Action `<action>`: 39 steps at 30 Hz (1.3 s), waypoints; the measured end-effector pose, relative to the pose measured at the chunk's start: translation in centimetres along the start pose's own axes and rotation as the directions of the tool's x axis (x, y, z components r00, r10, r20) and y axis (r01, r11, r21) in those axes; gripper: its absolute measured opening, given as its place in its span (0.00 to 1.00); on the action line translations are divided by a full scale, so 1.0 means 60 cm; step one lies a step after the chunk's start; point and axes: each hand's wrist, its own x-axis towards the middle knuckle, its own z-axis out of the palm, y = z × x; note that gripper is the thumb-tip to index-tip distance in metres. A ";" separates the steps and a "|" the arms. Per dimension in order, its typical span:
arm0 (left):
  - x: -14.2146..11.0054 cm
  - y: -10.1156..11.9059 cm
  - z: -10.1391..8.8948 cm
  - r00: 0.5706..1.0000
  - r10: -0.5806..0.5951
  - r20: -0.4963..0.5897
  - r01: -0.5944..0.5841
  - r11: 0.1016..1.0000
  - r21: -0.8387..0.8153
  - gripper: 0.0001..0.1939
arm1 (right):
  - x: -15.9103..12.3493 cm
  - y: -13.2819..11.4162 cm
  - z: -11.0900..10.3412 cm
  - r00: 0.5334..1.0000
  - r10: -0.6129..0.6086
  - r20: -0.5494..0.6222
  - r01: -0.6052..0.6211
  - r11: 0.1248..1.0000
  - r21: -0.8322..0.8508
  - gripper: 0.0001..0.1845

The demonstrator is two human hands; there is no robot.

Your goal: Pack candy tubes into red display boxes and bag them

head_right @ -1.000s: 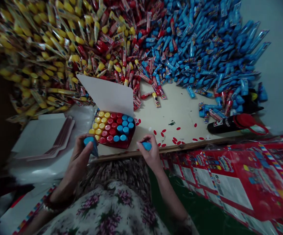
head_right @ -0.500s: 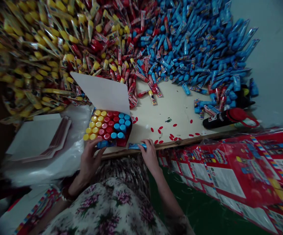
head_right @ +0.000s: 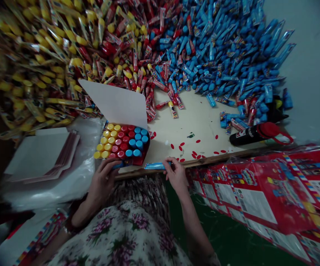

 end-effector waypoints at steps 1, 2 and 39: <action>0.002 0.003 -0.003 1.000 -0.017 0.008 0.017 0.999 -0.031 0.08 | 0.004 0.000 0.004 0.999 -0.039 0.017 0.039 0.999 -0.010 0.18; 0.003 0.005 -0.006 1.000 -0.019 0.010 0.020 0.998 -0.054 0.06 | 0.007 0.002 0.007 0.996 -0.084 0.033 0.084 0.996 -0.021 0.17; 0.008 0.024 0.011 0.921 0.106 0.376 -0.208 0.947 0.244 0.20 | 0.035 -0.107 0.071 0.390 -0.333 0.859 0.920 0.171 -0.352 0.09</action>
